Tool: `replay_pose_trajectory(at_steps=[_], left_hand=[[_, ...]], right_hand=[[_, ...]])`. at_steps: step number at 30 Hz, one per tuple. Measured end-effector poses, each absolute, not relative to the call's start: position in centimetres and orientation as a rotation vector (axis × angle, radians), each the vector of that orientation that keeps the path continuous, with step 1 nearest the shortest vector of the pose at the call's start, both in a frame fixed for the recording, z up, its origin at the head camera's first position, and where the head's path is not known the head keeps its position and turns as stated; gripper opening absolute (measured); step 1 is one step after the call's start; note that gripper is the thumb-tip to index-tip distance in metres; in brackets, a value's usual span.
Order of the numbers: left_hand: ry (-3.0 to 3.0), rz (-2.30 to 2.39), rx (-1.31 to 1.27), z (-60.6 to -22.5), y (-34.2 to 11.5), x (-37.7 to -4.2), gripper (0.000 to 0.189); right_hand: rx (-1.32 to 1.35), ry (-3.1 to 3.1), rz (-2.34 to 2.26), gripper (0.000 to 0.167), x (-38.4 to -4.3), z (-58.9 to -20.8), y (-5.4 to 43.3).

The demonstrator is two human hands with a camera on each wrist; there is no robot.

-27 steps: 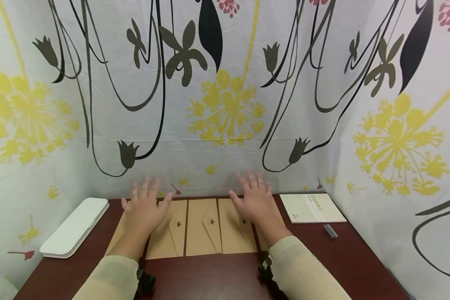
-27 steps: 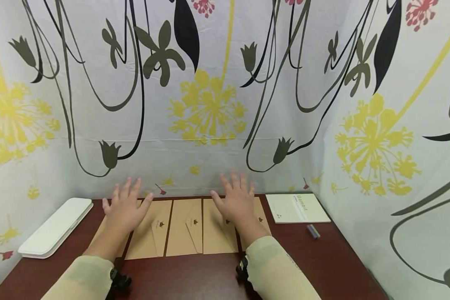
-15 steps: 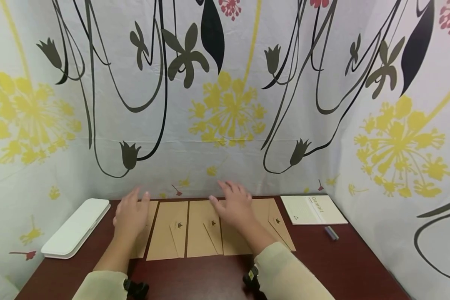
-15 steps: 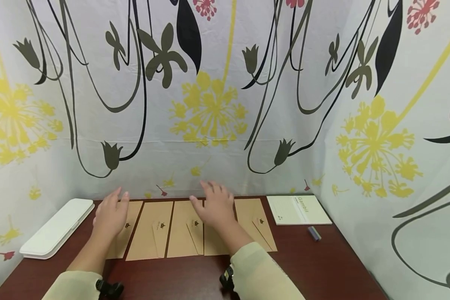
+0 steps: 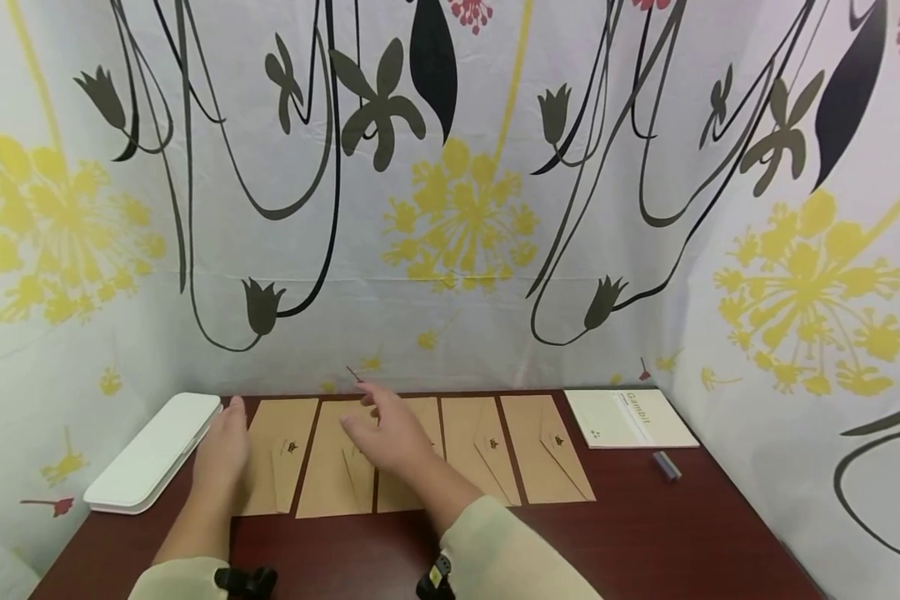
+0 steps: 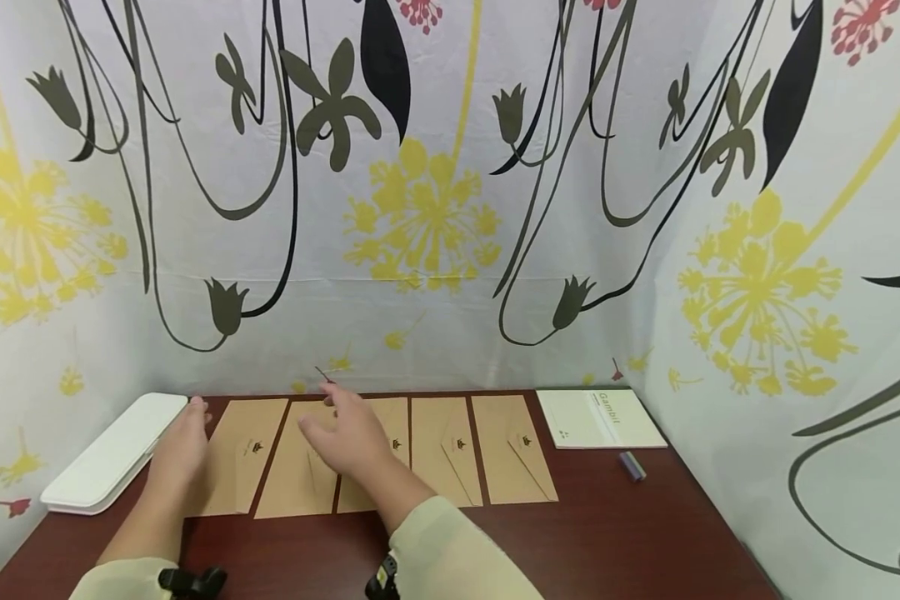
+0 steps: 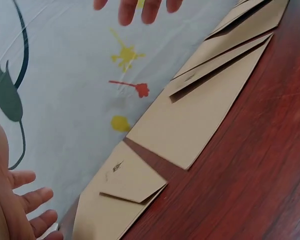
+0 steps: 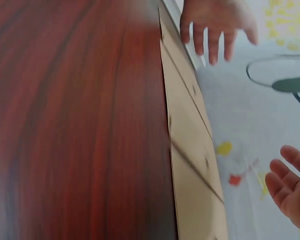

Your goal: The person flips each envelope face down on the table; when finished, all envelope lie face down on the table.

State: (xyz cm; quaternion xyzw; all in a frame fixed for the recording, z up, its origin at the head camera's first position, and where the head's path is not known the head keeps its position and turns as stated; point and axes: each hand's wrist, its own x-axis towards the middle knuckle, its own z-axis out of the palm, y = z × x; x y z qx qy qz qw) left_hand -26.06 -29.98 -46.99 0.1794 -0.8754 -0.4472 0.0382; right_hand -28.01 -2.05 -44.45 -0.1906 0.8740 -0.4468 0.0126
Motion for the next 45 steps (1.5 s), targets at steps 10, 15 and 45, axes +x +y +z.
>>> replay_pose_trajectory(at_steps=[10,15,45], left_hand=[[-2.846,-1.296,0.513,-46.4,-31.3,-26.0,0.098],[-2.871,-1.289,0.496,-46.3,-31.3,-26.1,0.097],[-2.976,-1.298,0.374,-46.5,-29.7,-25.6,0.083]], right_hand=[[-0.495,2.342,-1.702,0.048,-27.0,-45.8,-7.2],[-0.405,2.191,-1.758,0.048,-26.6,-45.8,-9.2],[-0.09,1.865,-2.08,0.059,-26.9,-47.2,-11.0]])
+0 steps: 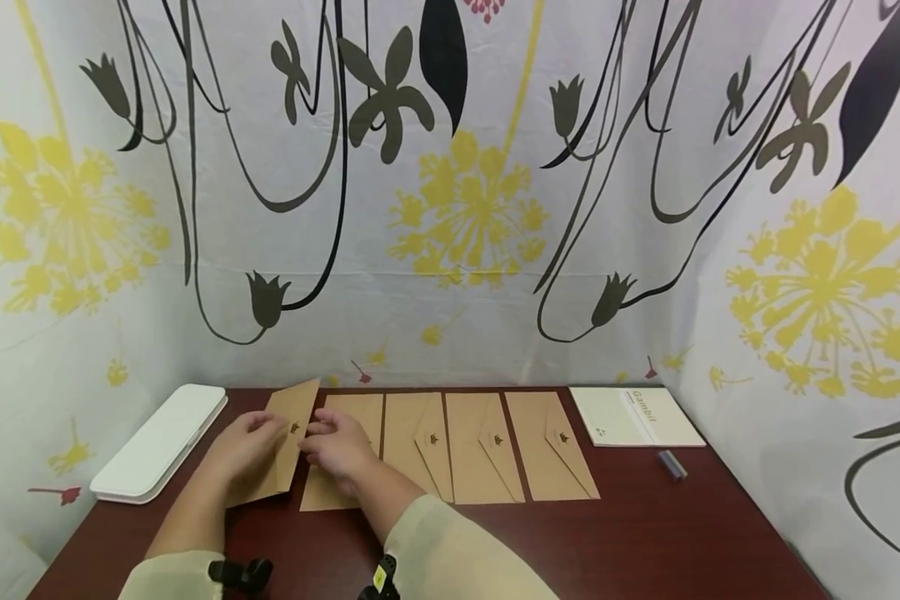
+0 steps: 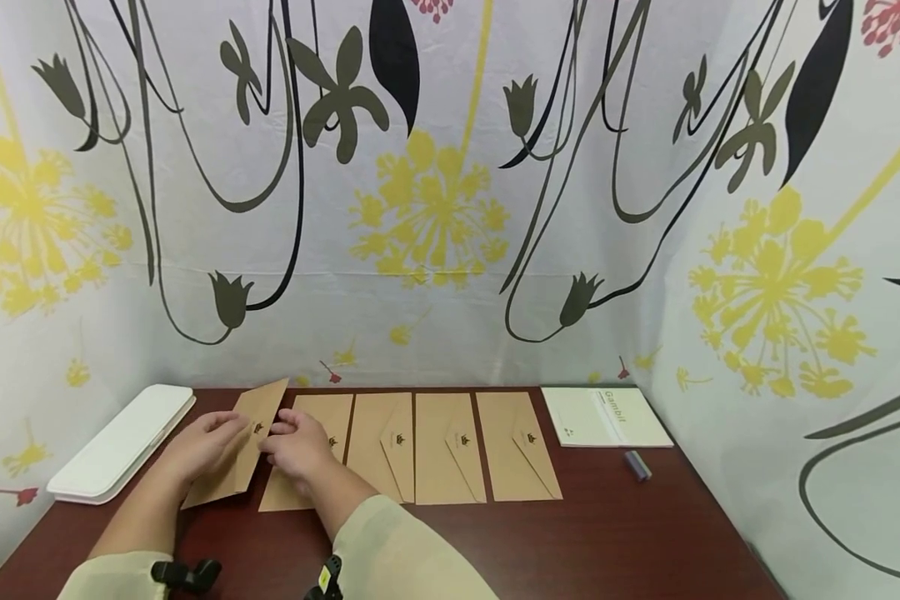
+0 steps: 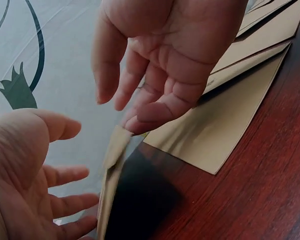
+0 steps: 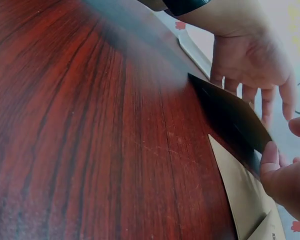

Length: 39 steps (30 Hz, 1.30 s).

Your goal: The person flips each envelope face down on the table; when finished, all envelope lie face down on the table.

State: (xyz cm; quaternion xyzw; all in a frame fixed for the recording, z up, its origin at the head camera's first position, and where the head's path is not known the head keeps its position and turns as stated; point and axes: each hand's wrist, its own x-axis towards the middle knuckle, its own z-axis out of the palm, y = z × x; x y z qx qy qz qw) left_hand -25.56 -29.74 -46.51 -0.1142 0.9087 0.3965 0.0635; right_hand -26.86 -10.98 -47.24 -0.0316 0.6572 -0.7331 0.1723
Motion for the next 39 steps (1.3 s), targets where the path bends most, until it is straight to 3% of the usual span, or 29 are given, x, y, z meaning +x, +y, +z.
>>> replay_pose_trajectory(at_steps=[16,30,39], left_hand=[[2.688,1.337,-0.086,-45.1,-28.3,-25.0,0.08],[2.525,1.579,-0.154,-44.6,-27.9,-24.5,0.063],[2.61,1.581,-0.254,-43.7,-27.6,-24.2,0.058]], right_hand=[[-0.259,1.922,-1.999,0.06,-25.9,-45.8,-11.2],[-0.299,1.788,-2.023,0.06,-25.2,-45.5,-11.3],[-0.301,1.841,-1.963,0.051,-24.9,-45.7,-11.1]])
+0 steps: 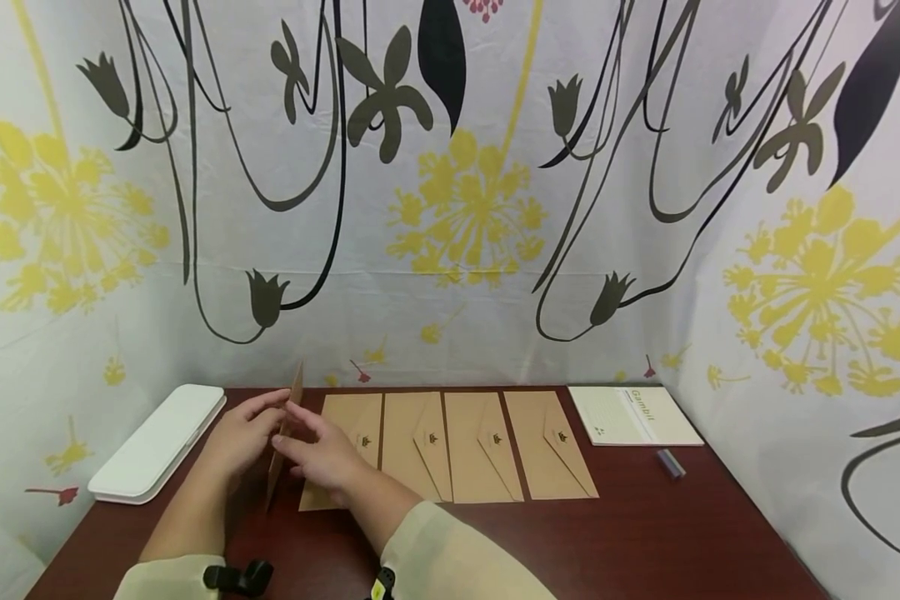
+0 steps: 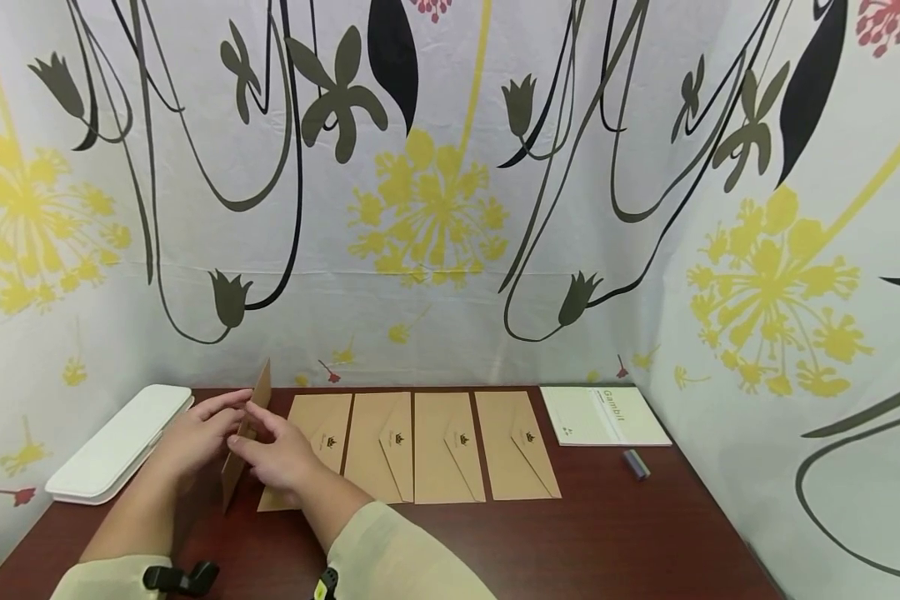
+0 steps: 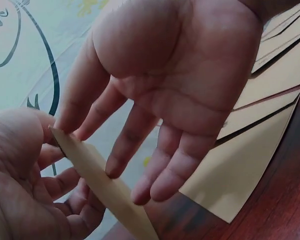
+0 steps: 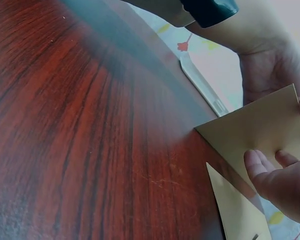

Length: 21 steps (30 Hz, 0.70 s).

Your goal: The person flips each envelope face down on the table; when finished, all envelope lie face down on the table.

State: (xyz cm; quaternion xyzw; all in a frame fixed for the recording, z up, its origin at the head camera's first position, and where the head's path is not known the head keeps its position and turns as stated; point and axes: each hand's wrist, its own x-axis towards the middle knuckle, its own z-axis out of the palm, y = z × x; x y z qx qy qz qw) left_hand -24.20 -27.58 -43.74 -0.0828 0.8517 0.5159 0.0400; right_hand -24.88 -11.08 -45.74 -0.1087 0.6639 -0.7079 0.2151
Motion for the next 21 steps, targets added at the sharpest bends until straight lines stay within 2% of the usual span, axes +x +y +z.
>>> replay_pose_trajectory(at_steps=[12,21], left_hand=[[2.663,1.597,-0.32,-43.4,-28.1,-24.0,0.054],[2.727,1.699,-0.547,-43.4,-28.9,-24.0,0.056]], right_hand=[[-0.269,1.845,-1.906,0.046,-24.9,-46.3,-11.7],[-0.173,1.801,-1.9,0.065,-24.8,-47.3,-11.5]])
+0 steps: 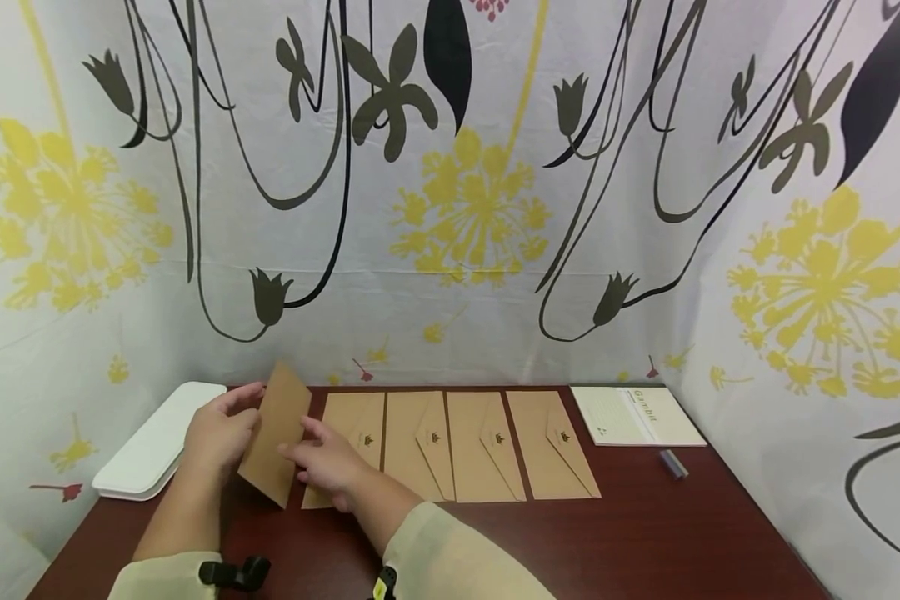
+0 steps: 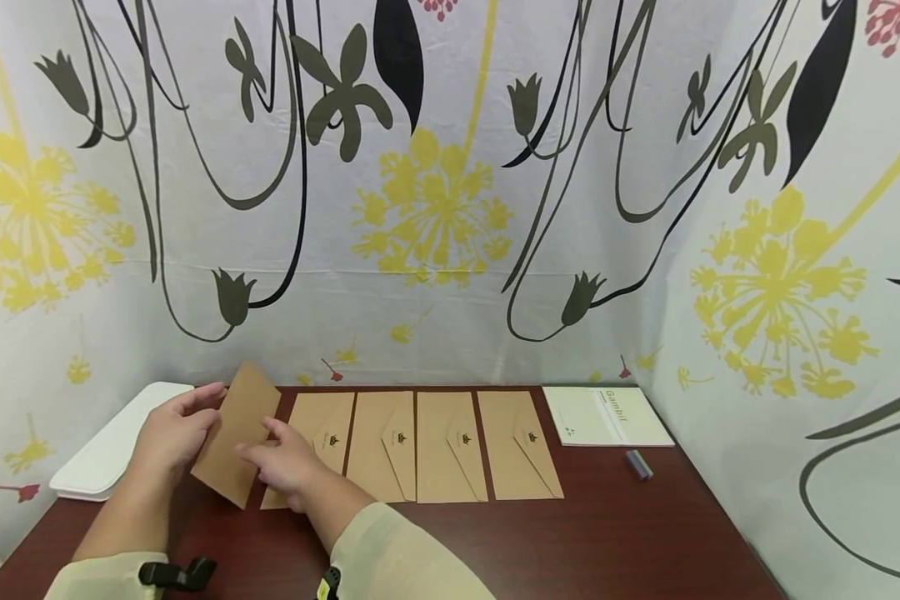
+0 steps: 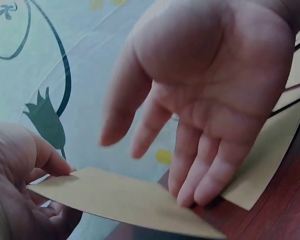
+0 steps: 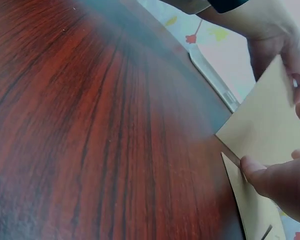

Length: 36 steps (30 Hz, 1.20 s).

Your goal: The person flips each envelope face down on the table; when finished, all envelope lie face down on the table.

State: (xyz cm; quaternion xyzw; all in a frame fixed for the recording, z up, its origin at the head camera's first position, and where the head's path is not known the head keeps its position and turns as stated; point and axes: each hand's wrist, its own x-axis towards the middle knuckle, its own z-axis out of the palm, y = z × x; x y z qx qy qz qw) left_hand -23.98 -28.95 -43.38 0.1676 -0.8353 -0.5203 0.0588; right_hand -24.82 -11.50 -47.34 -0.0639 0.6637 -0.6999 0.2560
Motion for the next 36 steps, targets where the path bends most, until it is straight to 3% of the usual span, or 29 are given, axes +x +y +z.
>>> replay_pose_trajectory(at_steps=[17,29,36], left_hand=[[-2.898,-1.244,0.468,-46.3,-32.0,-25.3,0.06],[-2.929,-1.2,0.475,-47.1,-31.7,-25.3,0.064],[-2.744,-1.342,0.489,-47.1,-30.1,-25.6,0.059]], right_hand=[[-0.145,1.814,-1.892,0.068,-25.2,-47.3,-10.0],[-0.17,1.752,-1.983,0.068,-25.7,-47.7,-9.8],[-0.293,1.848,-2.075,0.064,-26.3,-48.2,-6.3]])
